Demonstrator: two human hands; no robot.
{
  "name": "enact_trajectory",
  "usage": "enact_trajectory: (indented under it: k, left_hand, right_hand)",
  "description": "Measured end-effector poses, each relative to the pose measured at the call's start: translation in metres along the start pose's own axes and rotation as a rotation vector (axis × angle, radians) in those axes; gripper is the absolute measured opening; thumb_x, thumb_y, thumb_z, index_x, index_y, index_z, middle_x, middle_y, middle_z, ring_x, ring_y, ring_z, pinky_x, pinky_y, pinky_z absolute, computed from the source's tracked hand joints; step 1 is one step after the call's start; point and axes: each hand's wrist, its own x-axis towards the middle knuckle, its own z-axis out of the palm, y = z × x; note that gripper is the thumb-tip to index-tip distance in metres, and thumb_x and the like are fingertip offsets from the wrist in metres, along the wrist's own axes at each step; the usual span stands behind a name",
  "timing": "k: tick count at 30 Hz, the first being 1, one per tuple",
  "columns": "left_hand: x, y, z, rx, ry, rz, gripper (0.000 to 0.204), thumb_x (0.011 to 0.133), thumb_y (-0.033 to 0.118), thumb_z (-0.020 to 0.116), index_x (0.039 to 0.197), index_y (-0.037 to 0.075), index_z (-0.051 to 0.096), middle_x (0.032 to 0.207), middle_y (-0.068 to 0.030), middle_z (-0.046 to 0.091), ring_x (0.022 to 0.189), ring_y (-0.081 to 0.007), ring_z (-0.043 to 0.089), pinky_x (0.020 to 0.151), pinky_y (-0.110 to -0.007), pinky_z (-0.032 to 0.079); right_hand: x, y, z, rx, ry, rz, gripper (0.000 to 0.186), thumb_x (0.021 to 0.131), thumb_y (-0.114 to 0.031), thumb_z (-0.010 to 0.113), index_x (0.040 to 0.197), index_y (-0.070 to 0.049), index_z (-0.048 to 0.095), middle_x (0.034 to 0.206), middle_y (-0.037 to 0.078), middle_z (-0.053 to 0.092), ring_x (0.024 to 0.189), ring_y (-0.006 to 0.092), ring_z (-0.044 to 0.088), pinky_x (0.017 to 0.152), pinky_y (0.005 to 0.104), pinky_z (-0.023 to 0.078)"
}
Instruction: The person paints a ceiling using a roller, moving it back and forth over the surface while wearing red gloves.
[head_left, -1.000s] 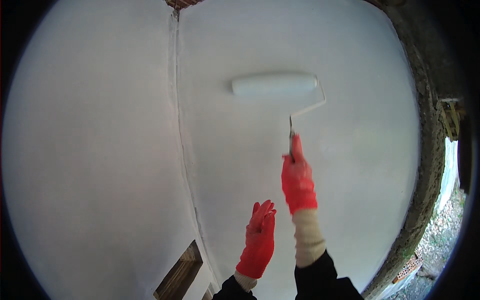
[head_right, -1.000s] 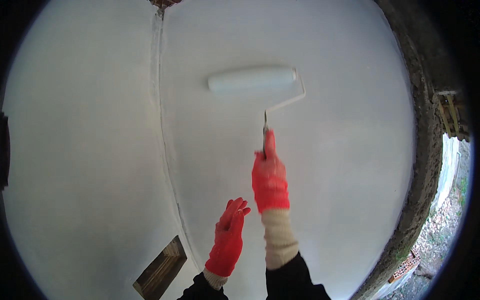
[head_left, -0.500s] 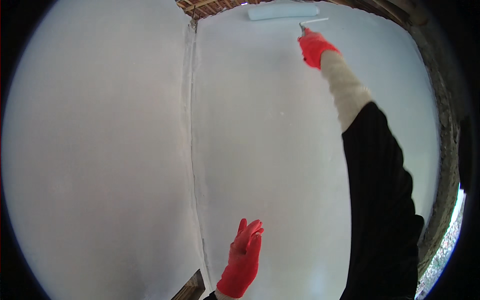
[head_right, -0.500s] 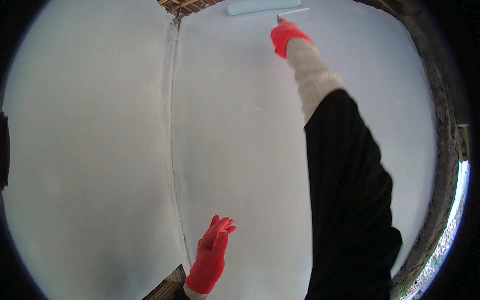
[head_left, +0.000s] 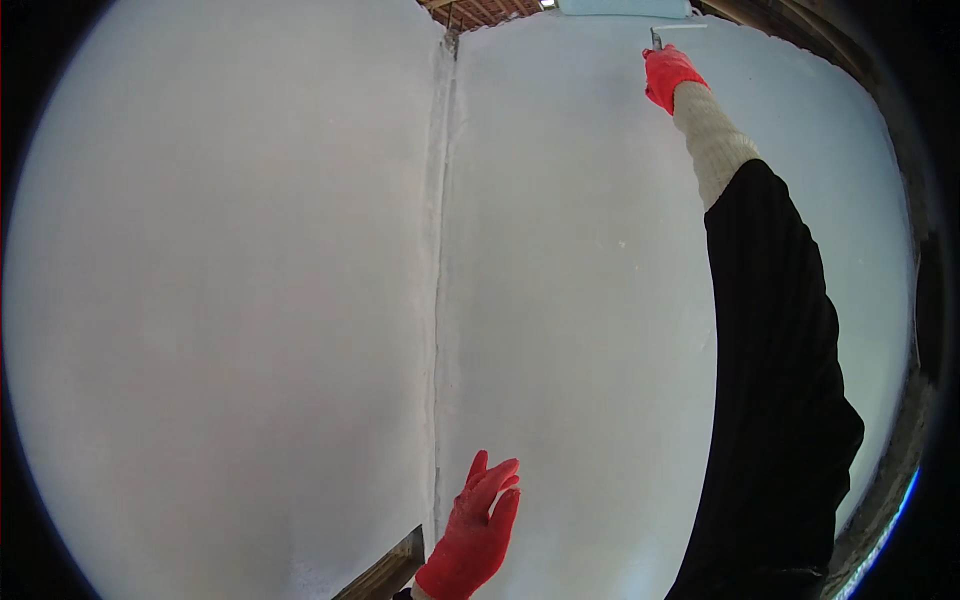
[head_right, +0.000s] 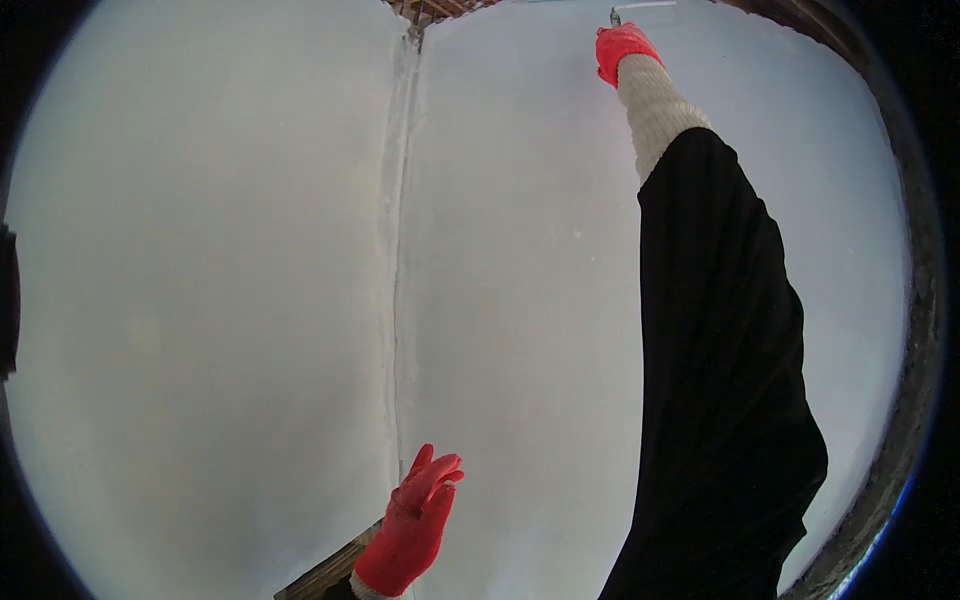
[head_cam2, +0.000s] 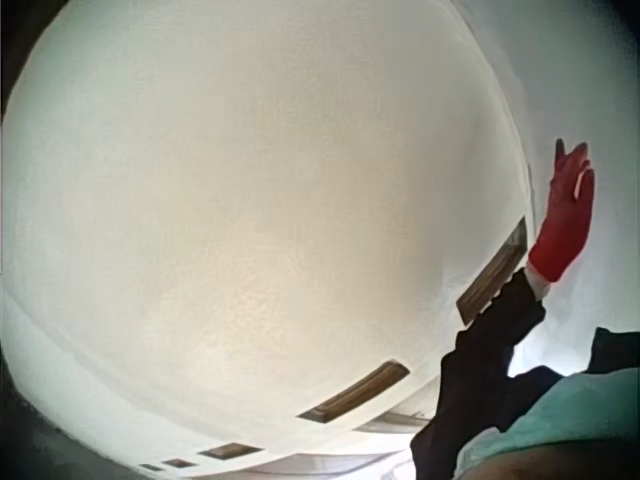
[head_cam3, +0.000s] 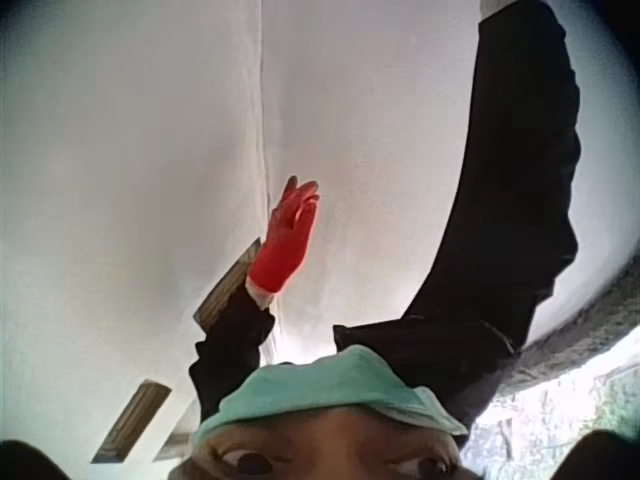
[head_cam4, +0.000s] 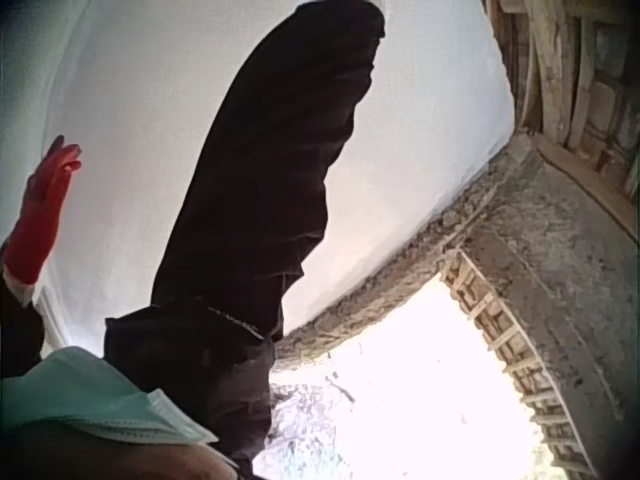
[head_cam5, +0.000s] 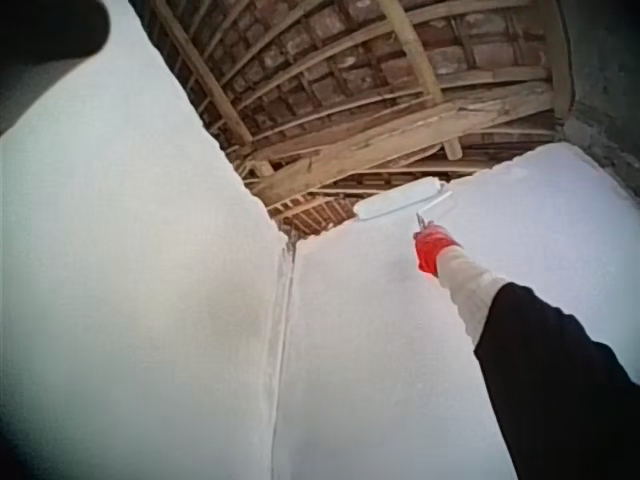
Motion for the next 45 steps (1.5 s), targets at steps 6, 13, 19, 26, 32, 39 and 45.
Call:
enact_trajectory:
  k: [6,13,19,26,32,39,45]
  left_hand:
    - [-0.024,-0.011,-0.014,0.083,0.082,-0.119,0.033,0.098,0.013,0.046,0.128,-0.001,0.048,0.125,-0.0150,0.056,0.126,-0.0236,0.048,0.106,-0.037,0.034]
    - [-0.086,-0.028,0.001,0.085,0.022,-0.211,0.034,0.098,0.015,0.045,0.128,-0.002,0.049,0.128,-0.0162,0.054,0.128,-0.0217,0.046,0.103,-0.034,0.036]
    - [-0.177,-0.073,0.053,-0.183,-0.196,-0.408,0.032,0.098,0.013,0.045,0.126,0.000,0.051,0.124,-0.0133,0.058,0.126,-0.0192,0.047,0.105,-0.034,0.035]
    - [-0.305,-0.076,0.038,-0.144,-0.349,-0.646,0.030,0.099,0.017,0.046,0.123,0.001,0.054,0.115,-0.0140,0.063,0.124,-0.0186,0.049,0.111,-0.035,0.025]
    - [-0.429,-0.142,0.021,0.025,-0.400,-0.745,0.030,0.098,0.018,0.047,0.118,-0.001,0.058,0.114,-0.0134,0.064,0.109,-0.0180,0.059,0.105,-0.033,0.036]
    - [-0.539,-0.202,0.011,0.105,-0.338,-0.921,0.030,0.097,0.021,0.048,0.113,-0.002,0.059,0.105,-0.0138,0.064,0.096,-0.0219,0.061,0.093,-0.035,0.044]
    - [-0.595,-0.244,0.005,0.157,-0.286,-0.950,0.030,0.096,0.020,0.047,0.112,-0.003,0.058,0.104,-0.0141,0.064,0.097,-0.0259,0.060,0.089,-0.035,0.046]
  right_hand:
    - [-0.094,-0.068,0.001,0.643,0.456,0.456,0.030,0.092,-0.033,0.053,0.111,-0.009,0.052,0.075,0.009,0.060,0.064,0.0222,0.056,0.053,0.0352,0.046]
    - [-0.224,-0.032,-0.099,0.909,0.531,0.315,0.026,0.091,-0.024,0.057,0.114,-0.012,0.054,0.076,0.001,0.057,0.064,0.0131,0.055,0.055,0.0290,0.046]
    - [-0.513,-0.053,-0.136,0.830,0.307,0.558,0.030,0.098,-0.026,0.048,0.121,-0.007,0.052,0.062,-0.003,0.049,0.048,0.0042,0.042,0.044,0.0206,0.035]
    - [-0.831,-0.228,-0.203,1.053,-0.220,1.364,0.035,0.093,-0.011,0.049,0.126,-0.002,0.044,0.064,0.002,0.051,0.039,0.0082,0.044,0.033,0.0224,0.035]
    - [-1.025,-0.345,-0.237,0.887,-0.697,1.895,0.032,0.092,-0.008,0.051,0.124,-0.008,0.051,0.067,-0.003,0.049,0.045,0.0059,0.043,0.039,0.0239,0.036]
    - [-1.197,-0.433,-0.205,0.700,-0.862,2.218,0.037,0.095,-0.022,0.051,0.129,-0.007,0.049,0.066,-0.002,0.051,0.048,0.0081,0.046,0.038,0.0268,0.038]
    - [-1.309,-0.472,-0.136,0.566,-0.821,1.940,0.024,0.094,-0.021,0.052,0.113,-0.007,0.055,0.065,-0.001,0.051,0.051,0.0095,0.045,0.045,0.0271,0.037]
